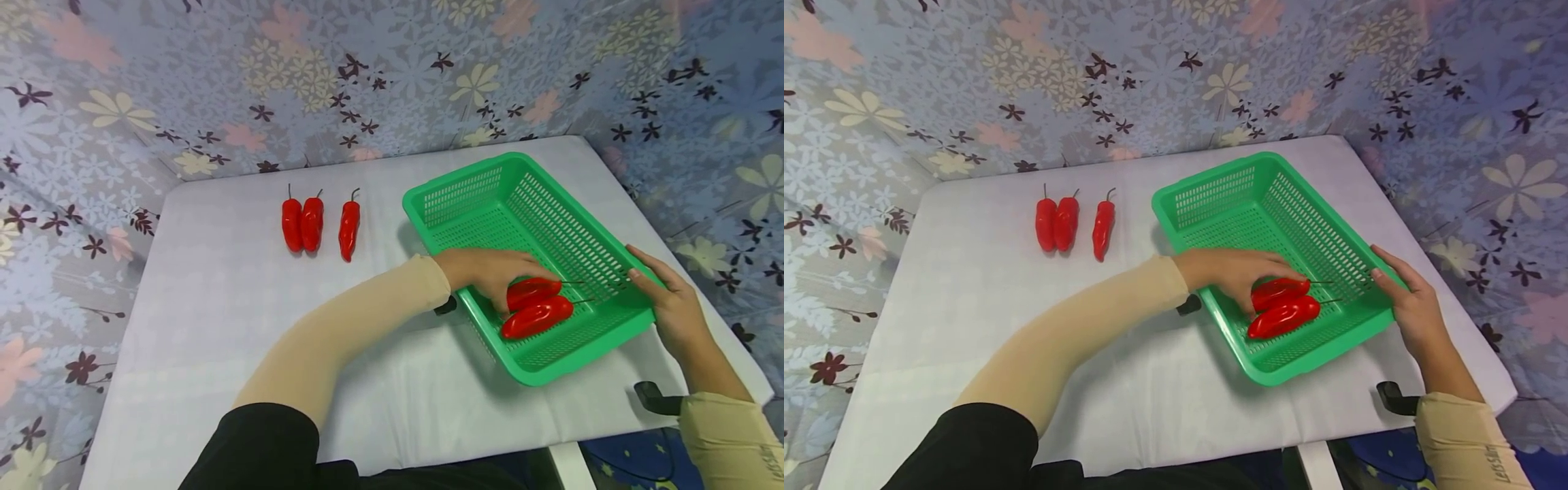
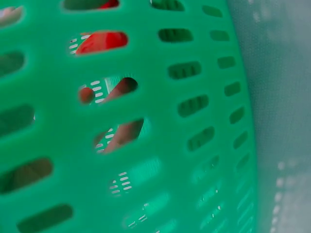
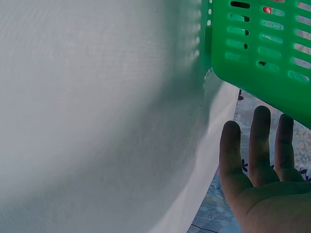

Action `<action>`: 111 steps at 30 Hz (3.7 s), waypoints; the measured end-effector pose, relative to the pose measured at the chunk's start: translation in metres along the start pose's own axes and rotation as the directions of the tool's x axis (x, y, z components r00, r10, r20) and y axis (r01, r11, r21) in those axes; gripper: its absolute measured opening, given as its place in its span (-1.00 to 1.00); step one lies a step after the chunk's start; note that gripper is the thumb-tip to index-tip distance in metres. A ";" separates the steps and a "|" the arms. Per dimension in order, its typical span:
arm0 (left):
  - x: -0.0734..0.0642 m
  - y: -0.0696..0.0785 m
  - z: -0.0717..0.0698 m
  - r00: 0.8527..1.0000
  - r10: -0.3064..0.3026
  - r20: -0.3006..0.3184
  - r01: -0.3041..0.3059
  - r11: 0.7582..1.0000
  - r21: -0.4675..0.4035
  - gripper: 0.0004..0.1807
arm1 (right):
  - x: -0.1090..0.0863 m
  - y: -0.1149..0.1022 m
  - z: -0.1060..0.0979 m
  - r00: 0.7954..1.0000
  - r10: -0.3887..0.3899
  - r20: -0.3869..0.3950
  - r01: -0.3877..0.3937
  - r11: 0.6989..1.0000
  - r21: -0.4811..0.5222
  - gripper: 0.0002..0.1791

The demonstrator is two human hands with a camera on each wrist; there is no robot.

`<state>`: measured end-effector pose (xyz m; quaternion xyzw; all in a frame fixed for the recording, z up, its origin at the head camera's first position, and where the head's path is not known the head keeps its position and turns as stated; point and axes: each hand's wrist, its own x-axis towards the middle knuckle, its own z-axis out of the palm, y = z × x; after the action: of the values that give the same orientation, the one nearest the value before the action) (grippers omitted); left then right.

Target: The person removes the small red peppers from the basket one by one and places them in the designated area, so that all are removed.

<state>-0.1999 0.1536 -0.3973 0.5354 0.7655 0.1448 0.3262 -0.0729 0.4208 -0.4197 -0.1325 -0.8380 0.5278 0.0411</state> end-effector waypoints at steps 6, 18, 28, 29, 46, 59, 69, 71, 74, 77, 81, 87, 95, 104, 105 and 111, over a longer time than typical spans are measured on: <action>0.001 0.002 0.001 0.997 -0.057 0.058 0.054 0.997 0.055 0.01 | -0.001 -0.001 -0.001 1.000 0.019 0.018 -0.019 0.999 0.050 -0.45; 0.000 0.003 0.001 0.989 -0.117 0.091 0.123 0.991 -0.056 -0.09 | -0.002 -0.001 0.001 1.000 -0.009 0.029 0.003 0.979 0.205 -0.45; -0.002 0.005 -0.003 0.993 -0.117 -0.003 0.117 0.992 -0.049 -0.11 | -0.002 -0.004 0.000 1.000 -0.011 0.014 0.011 1.000 0.013 -0.46; -0.002 0.005 -0.003 0.993 -0.118 -0.009 0.117 0.992 -0.042 -0.11 | -0.002 -0.003 0.000 1.000 -0.009 0.015 0.008 0.999 0.032 -0.46; -0.012 0.000 -0.020 0.969 -0.051 -0.241 0.046 0.999 -0.024 -0.13 | -0.001 -0.002 -0.001 1.000 -0.012 0.018 0.012 1.000 0.003 -0.45; -0.063 -0.015 -0.056 0.891 -0.102 -0.443 0.073 0.994 -0.082 -0.13 | 0.002 0.006 -0.002 1.000 -0.005 0.003 0.005 0.998 -0.066 -0.45; -0.120 -0.055 -0.074 0.818 -0.194 -0.541 0.093 0.973 -0.209 -0.15 | 0.001 -0.001 0.001 0.999 0.001 0.050 -0.013 0.967 0.253 -0.46; -0.134 -0.064 -0.076 0.795 -0.217 -0.566 0.091 0.966 -0.243 -0.15 | 0.001 -0.002 0.001 0.999 -0.005 0.050 -0.008 0.965 0.263 -0.46; -0.156 -0.077 -0.079 0.750 -0.258 -0.609 0.110 0.957 -0.270 -0.14 | 0.002 -0.003 0.000 0.999 -0.011 0.049 -0.002 0.967 0.255 -0.45; -0.180 -0.086 -0.082 0.700 -0.316 -0.641 0.166 0.944 -0.285 -0.15 | 0.003 -0.003 -0.002 0.998 -0.024 0.050 0.010 0.966 0.258 -0.45; -0.210 -0.095 -0.083 0.642 -0.401 -0.654 0.250 0.915 -0.315 -0.17 | 0.004 0.000 -0.003 0.999 -0.009 0.048 -0.005 0.957 0.292 -0.47; -0.251 -0.108 -0.080 0.568 -0.527 -0.632 0.353 0.850 -0.391 -0.15 | 0.006 -0.001 0.001 0.999 0.003 0.054 -0.011 0.988 0.153 -0.45; -0.301 -0.130 -0.066 0.452 -0.636 -0.625 0.483 0.764 -0.428 -0.10 | 0.001 -0.002 0.000 0.996 0.039 0.083 -0.044 0.997 0.056 -0.43; -0.347 -0.165 -0.035 0.356 -0.709 -0.608 0.563 0.682 -0.466 -0.07 | -0.007 0.002 0.001 0.997 0.023 0.069 -0.018 0.998 -0.062 -0.44; -0.350 -0.166 -0.033 0.347 -0.715 -0.606 0.562 0.676 -0.476 -0.06 | -0.007 0.001 0.000 0.997 0.013 0.074 -0.012 1.000 -0.017 -0.44; -0.358 -0.175 -0.018 0.326 -0.762 -0.560 0.569 0.631 -0.527 -0.03 | -0.003 -0.002 -0.002 0.997 -0.014 0.080 0.003 0.991 0.135 -0.44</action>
<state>-0.2627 -0.2386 -0.3604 0.0179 0.9538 0.2908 0.0736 -0.0699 0.4212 -0.4170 -0.1045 -0.8020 0.5878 0.0183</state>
